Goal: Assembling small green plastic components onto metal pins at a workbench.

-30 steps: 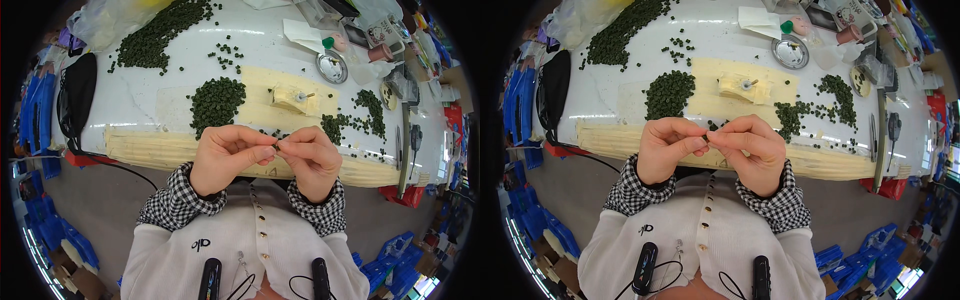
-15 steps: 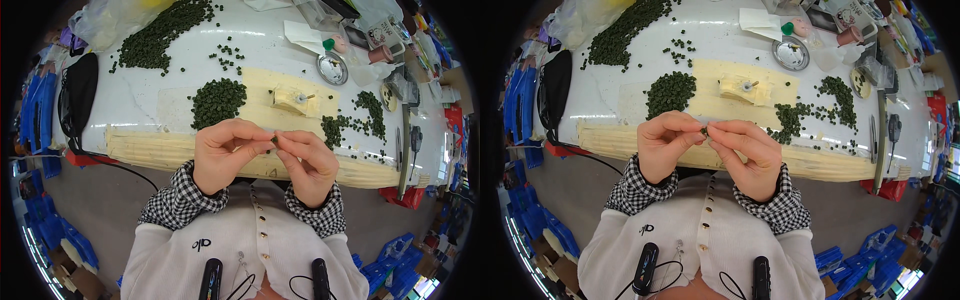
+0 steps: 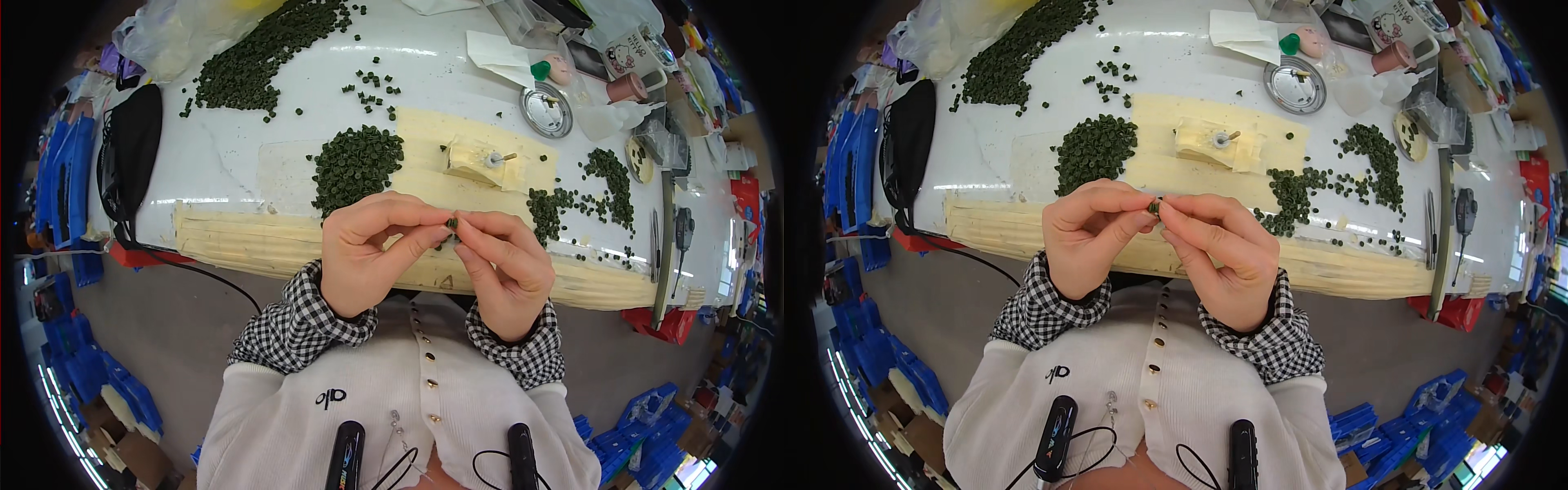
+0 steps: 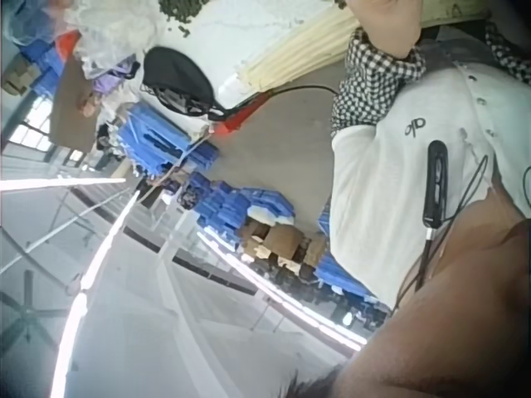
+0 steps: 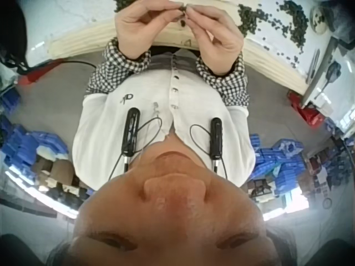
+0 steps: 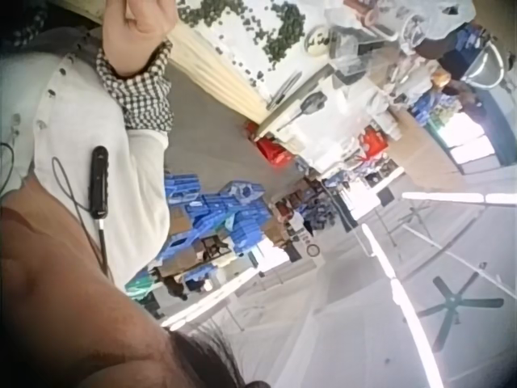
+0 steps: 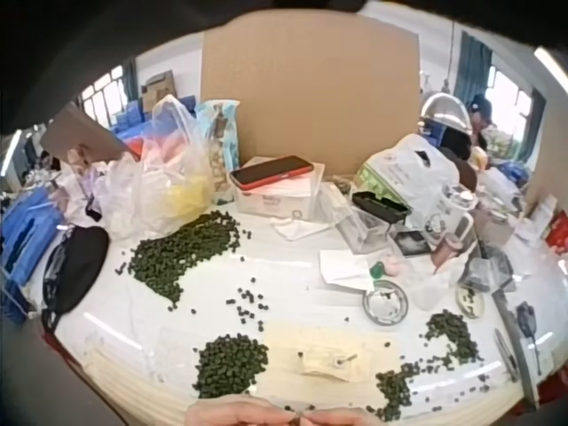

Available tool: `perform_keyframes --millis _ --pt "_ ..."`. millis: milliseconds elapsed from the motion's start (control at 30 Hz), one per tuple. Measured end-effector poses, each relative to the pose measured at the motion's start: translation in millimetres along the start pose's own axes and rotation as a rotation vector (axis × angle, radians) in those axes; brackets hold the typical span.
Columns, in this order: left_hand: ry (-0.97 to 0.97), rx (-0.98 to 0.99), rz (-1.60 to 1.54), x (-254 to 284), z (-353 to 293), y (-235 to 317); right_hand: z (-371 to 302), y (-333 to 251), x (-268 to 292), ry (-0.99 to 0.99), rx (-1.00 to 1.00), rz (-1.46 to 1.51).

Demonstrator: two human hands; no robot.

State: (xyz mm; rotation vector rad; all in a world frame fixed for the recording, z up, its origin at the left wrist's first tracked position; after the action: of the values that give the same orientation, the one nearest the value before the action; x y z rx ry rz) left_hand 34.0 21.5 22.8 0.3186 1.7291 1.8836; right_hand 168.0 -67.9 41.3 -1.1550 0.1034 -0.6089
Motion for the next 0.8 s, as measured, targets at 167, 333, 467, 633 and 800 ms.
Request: perform_keyframes --millis 167,333,467,633,800 --pt "-0.041 0.015 0.02 1 1 -1 2 1 4 -0.083 -0.018 0.023" --pt "-0.045 0.058 0.027 -1 3 -4 5 2 6 -0.129 0.001 0.005" --pt "-0.061 0.075 0.034 -2 5 -5 7 4 8 -0.11 0.025 -0.03" --pt "-0.058 0.07 -0.014 -4 9 -6 8 6 8 -0.066 0.009 -0.043" --pt "-0.026 0.035 -0.036 -1 12 -8 13 10 15 0.007 -0.018 -0.07"
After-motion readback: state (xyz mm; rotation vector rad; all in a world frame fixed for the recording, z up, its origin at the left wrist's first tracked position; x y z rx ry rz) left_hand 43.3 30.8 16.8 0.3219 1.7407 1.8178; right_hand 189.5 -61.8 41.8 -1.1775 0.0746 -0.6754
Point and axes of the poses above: each hand's wrist, its own z-axis towards the middle knuckle, its own x-axis out of the back of the hand, y = z × x, the point moved 5 cm from there along z, towards the middle knuckle, and after that the axes turned 6 degrees about y, right-handed, at the moved point
